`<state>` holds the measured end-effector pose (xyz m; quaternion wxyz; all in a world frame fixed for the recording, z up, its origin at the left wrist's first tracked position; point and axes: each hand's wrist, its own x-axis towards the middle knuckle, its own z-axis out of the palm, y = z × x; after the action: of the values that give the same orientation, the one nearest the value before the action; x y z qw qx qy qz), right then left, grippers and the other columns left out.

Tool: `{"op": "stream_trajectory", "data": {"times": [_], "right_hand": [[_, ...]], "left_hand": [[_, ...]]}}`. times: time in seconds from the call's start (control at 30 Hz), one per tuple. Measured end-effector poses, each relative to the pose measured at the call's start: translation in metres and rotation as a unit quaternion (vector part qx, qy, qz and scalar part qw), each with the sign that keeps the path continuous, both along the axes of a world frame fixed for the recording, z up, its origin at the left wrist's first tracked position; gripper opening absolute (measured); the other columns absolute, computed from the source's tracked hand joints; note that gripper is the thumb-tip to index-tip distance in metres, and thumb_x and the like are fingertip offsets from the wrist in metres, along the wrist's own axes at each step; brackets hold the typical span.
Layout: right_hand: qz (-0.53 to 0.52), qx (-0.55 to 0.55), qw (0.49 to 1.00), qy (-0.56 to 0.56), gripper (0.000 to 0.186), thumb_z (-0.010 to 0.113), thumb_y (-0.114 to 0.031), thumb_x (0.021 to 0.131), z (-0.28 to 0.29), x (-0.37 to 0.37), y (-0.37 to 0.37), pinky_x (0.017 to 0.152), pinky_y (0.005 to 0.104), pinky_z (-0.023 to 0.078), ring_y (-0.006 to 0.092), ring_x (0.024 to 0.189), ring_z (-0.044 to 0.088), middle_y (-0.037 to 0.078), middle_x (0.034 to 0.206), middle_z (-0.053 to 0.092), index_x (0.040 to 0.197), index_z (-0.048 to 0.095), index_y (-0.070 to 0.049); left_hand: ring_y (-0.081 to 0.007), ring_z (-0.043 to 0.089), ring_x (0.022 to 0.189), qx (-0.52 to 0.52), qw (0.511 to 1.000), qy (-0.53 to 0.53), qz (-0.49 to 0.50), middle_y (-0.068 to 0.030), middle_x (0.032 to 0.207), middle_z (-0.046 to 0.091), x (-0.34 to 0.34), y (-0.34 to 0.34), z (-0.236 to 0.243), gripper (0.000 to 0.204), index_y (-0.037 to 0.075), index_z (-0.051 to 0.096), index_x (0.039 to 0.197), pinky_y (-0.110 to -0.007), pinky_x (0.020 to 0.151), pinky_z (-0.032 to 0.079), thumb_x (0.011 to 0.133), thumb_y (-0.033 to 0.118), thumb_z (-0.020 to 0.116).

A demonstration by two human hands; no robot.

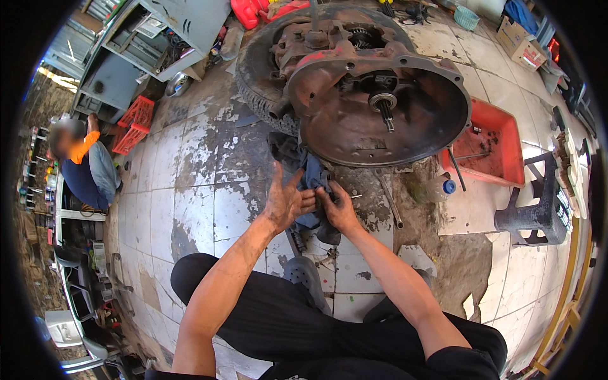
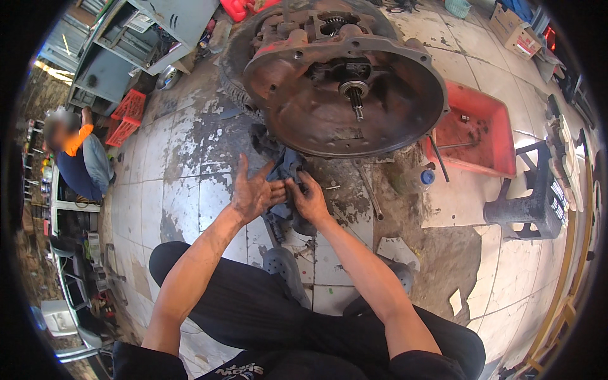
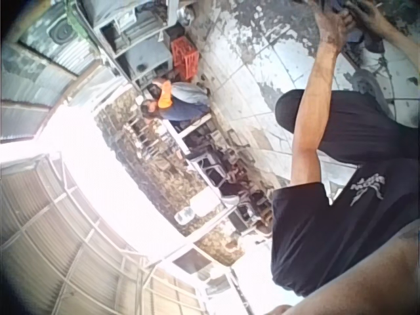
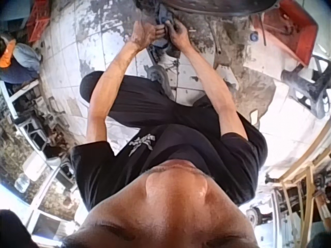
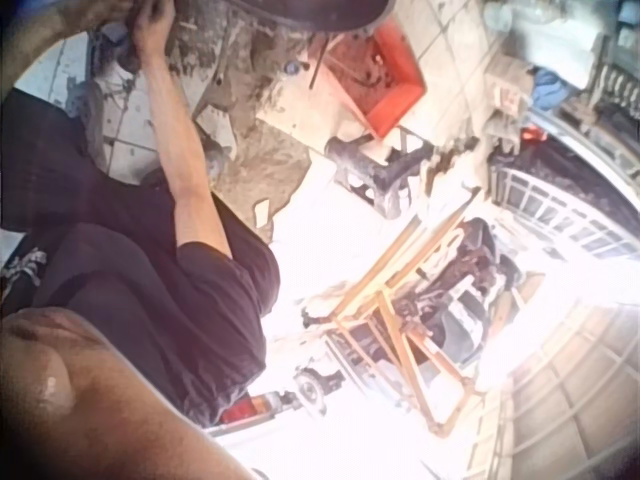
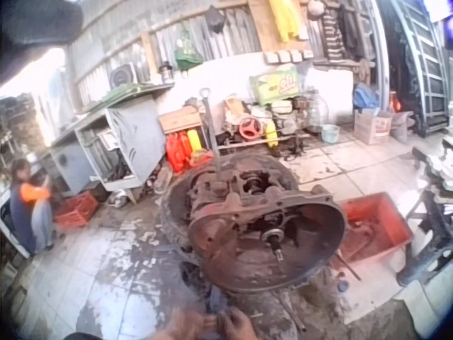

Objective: The person sits on the floor and uses a wrench to loosen and remove bolts from a large, rusty mechanical housing. They then wipe the part with a cloth and proceed to work on a smaller, separate mechanical component, using the wrench to adjust internal parts and wiping it clean.

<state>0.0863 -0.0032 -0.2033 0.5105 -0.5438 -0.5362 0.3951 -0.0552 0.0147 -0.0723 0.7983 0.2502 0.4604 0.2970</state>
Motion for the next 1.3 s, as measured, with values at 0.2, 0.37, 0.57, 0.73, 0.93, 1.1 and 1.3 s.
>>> {"op": "stream_trajectory", "data": {"times": [0.2,0.37,0.57,0.73,0.93,1.1,1.3], "right_hand": [[0.076,-0.119,0.990,0.010,0.036,0.055,-0.033,0.099,0.047,0.014,0.004,0.075,0.0477,0.047,0.0435,0.092,0.064,0.032,0.097,0.061,0.099,0.061,0.003],[0.086,-0.270,0.951,0.121,0.074,0.037,-0.068,0.095,0.026,0.025,0.019,0.091,0.0395,0.046,0.0334,0.111,0.061,0.023,0.119,0.064,0.120,0.062,-0.003],[0.240,-0.421,0.704,0.519,0.124,0.023,-0.096,0.072,0.023,0.096,0.042,0.115,0.0370,0.027,0.0263,0.139,0.037,0.017,0.153,0.036,0.150,0.029,0.000],[0.211,-0.390,0.755,0.483,0.115,0.035,-0.090,0.076,0.029,0.135,0.040,0.113,0.0372,0.030,0.0251,0.137,0.039,0.016,0.153,0.038,0.151,0.029,-0.002],[0.142,-0.250,0.948,-0.138,0.063,0.058,-0.053,0.092,-0.025,0.162,0.047,0.091,0.0387,0.049,0.0321,0.108,0.064,0.022,0.116,0.066,0.126,0.058,0.000],[-0.057,-0.206,0.954,-0.211,0.045,0.051,-0.040,0.097,-0.017,0.108,0.023,0.081,0.0496,0.052,0.0442,0.096,0.066,0.030,0.095,0.067,0.105,0.066,0.002],[-0.035,-0.226,0.928,-0.294,0.058,0.041,-0.045,0.101,-0.050,0.093,-0.019,0.080,0.0543,0.051,0.0520,0.090,0.064,0.036,0.084,0.064,0.093,0.067,0.007]], "left_hand": [[-0.0461,0.031,0.140,0.051,0.992,0.090,-0.066,-0.0380,0.150,0.026,0.006,-0.005,-0.008,0.124,0.010,-0.016,0.154,-0.050,0.117,0.022,0.072,0.096,0.020],[-0.0446,0.037,0.138,0.069,0.975,0.184,-0.106,-0.0368,0.147,0.033,0.023,-0.008,-0.001,0.118,0.009,-0.003,0.156,-0.050,0.117,0.024,0.076,0.093,0.015],[-0.0395,0.047,0.132,0.091,0.970,0.226,-0.012,-0.0292,0.144,0.043,0.018,-0.009,-0.008,0.095,0.000,0.024,0.152,-0.046,0.111,0.036,0.093,0.074,0.026],[-0.0199,0.067,0.077,0.128,0.952,0.275,-0.048,-0.0167,0.115,0.068,0.024,-0.003,0.032,0.057,-0.007,0.048,0.136,-0.030,0.065,0.055,0.101,0.037,0.053],[-0.0118,0.052,0.045,0.260,0.837,0.444,-0.185,-0.0054,0.057,0.057,0.060,0.016,0.107,0.044,-0.002,0.071,0.106,-0.028,0.042,0.041,0.096,0.039,0.060],[-0.0213,0.052,0.046,0.443,0.734,0.479,-0.186,-0.0090,0.048,0.046,0.080,0.031,0.119,0.069,-0.003,0.068,0.069,-0.037,0.053,0.044,0.091,0.062,0.055],[-0.0232,0.056,0.052,0.524,0.686,0.466,-0.195,-0.0068,0.051,0.052,0.106,0.028,0.095,0.069,0.001,0.072,0.082,-0.036,0.056,0.046,0.086,0.068,0.057]]}}
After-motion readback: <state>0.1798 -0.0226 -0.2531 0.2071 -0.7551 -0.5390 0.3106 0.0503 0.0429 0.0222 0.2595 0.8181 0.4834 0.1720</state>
